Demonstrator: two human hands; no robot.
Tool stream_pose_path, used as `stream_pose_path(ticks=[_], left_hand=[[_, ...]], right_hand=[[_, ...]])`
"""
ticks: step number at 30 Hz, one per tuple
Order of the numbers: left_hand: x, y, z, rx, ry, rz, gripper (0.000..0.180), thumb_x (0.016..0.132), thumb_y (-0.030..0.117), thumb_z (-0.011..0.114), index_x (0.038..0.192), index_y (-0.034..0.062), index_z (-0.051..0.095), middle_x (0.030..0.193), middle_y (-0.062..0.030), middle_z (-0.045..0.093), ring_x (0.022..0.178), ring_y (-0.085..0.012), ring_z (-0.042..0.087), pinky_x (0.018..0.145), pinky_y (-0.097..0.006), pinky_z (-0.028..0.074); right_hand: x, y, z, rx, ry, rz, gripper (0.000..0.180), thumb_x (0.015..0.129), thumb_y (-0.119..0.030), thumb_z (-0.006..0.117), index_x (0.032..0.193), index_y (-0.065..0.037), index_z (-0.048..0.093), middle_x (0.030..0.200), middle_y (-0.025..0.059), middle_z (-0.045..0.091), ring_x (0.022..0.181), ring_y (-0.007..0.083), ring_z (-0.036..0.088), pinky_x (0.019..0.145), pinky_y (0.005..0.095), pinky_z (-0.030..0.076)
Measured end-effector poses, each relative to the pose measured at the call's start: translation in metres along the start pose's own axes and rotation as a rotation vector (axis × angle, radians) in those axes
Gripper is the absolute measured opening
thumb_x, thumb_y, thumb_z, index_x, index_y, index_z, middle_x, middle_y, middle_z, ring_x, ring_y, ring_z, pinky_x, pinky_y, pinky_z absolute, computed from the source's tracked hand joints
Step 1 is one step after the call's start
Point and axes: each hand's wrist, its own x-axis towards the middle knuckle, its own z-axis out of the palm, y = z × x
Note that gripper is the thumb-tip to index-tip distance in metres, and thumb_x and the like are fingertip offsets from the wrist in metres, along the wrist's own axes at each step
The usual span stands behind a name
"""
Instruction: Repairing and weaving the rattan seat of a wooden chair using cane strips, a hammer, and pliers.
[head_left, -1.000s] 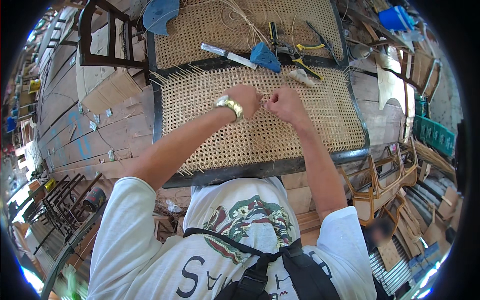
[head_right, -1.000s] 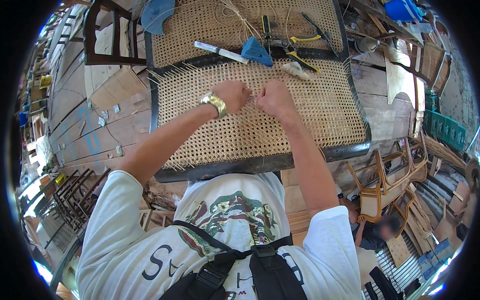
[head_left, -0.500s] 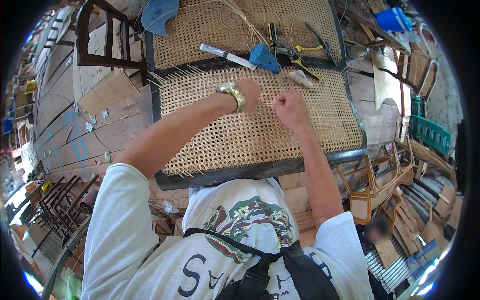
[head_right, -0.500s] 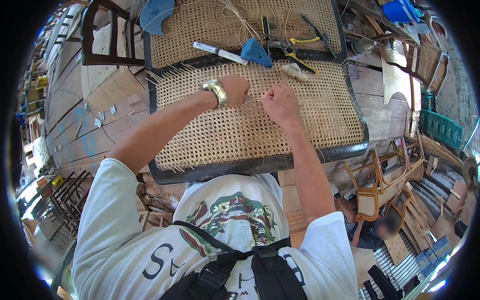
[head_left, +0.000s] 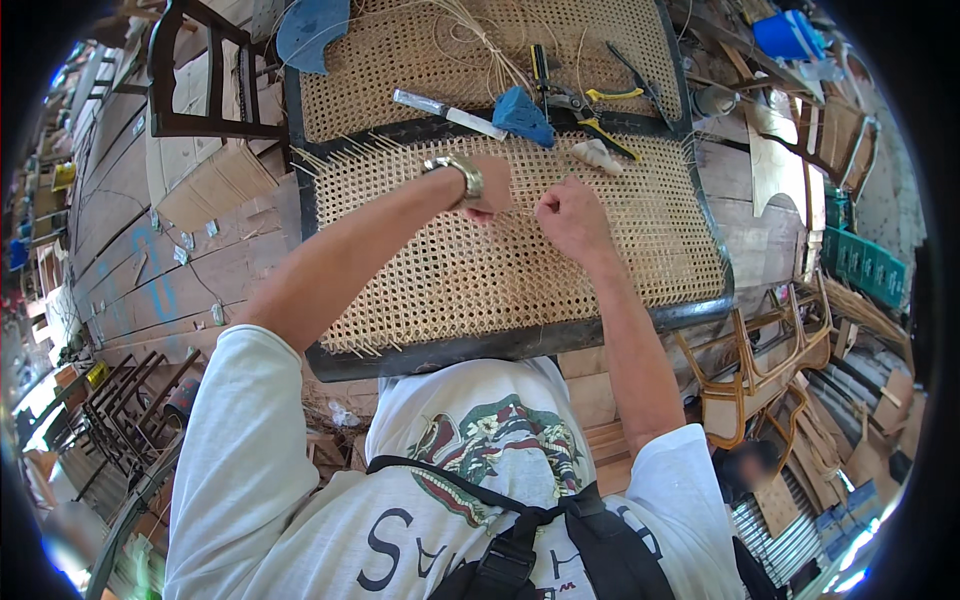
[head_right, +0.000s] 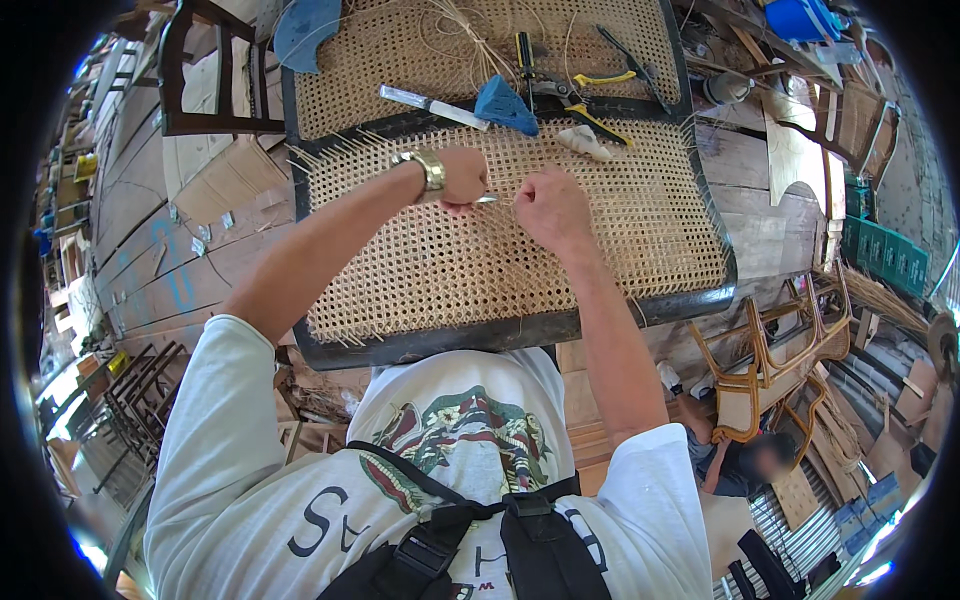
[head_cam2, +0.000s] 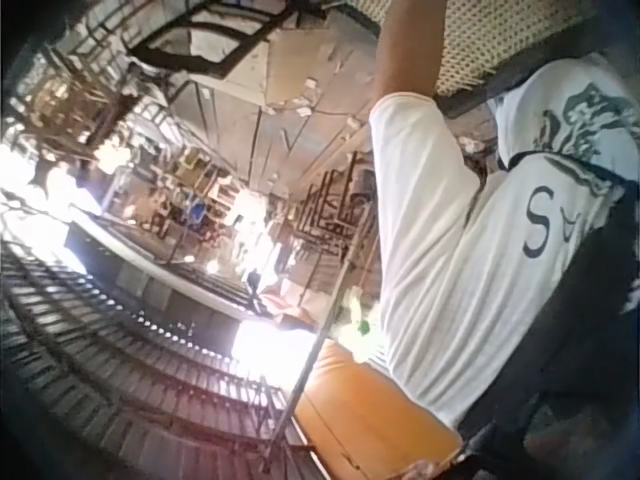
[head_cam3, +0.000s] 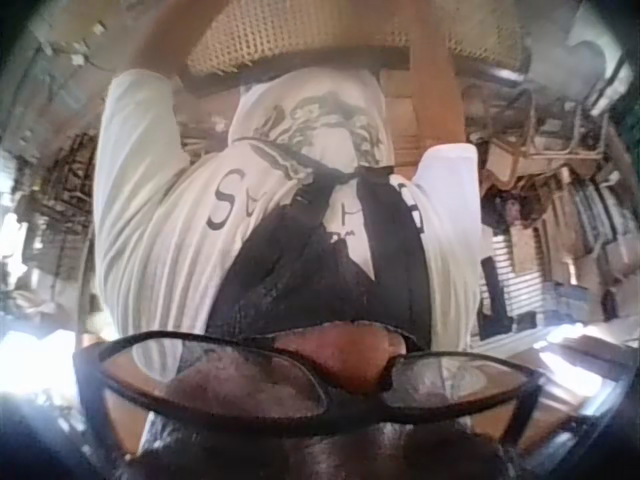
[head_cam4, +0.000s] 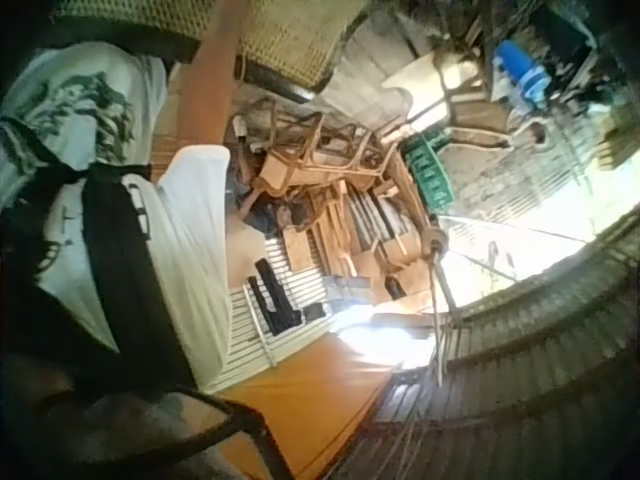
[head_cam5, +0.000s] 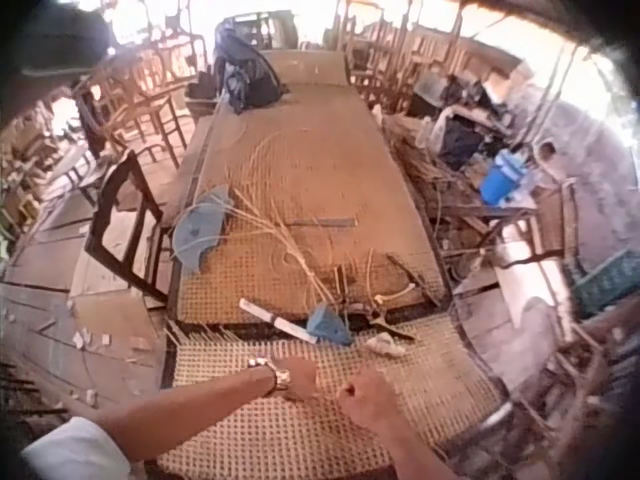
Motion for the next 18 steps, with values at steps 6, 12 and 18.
stream_pose_path(ticks=[6,12,18], left_hand=[[0.002,0.0,-0.003,-0.047,0.02,0.009,0.041,0.091,0.039,0.067,0.071,0.0037,0.072,0.062,-0.0062,0.069,0.047,-0.0118,0.061,0.046,-0.028,0.05],[0.01,-0.008,0.007,-0.007,0.136,0.088,0.039,0.088,0.04,0.073,0.072,0.0047,0.073,0.063,-0.0045,0.071,0.046,-0.0117,0.062,0.047,-0.027,0.051],[-0.006,-0.014,-0.006,0.449,0.252,0.103,0.039,0.091,0.045,0.064,0.08,0.0078,0.072,0.072,-0.0111,0.07,0.065,-0.0177,0.069,0.058,-0.039,0.054]], right_hand=[[-0.013,-0.015,0.006,-0.076,0.01,-0.004,0.019,0.08,-0.026,0.074,0.085,-0.008,0.072,0.1,0.0105,0.061,0.097,0.0297,0.062,0.084,0.0447,0.049],[-0.017,-0.018,0.013,0.048,0.016,0.0,0.02,0.083,-0.026,0.072,0.09,-0.008,0.071,0.103,0.0079,0.06,0.103,0.0281,0.058,0.085,0.0496,0.044],[-0.021,-0.027,0.01,-0.36,0.223,-0.245,0.014,0.085,-0.019,0.067,0.089,-0.007,0.069,0.104,0.0074,0.058,0.103,0.0249,0.055,0.084,0.0458,0.041]])
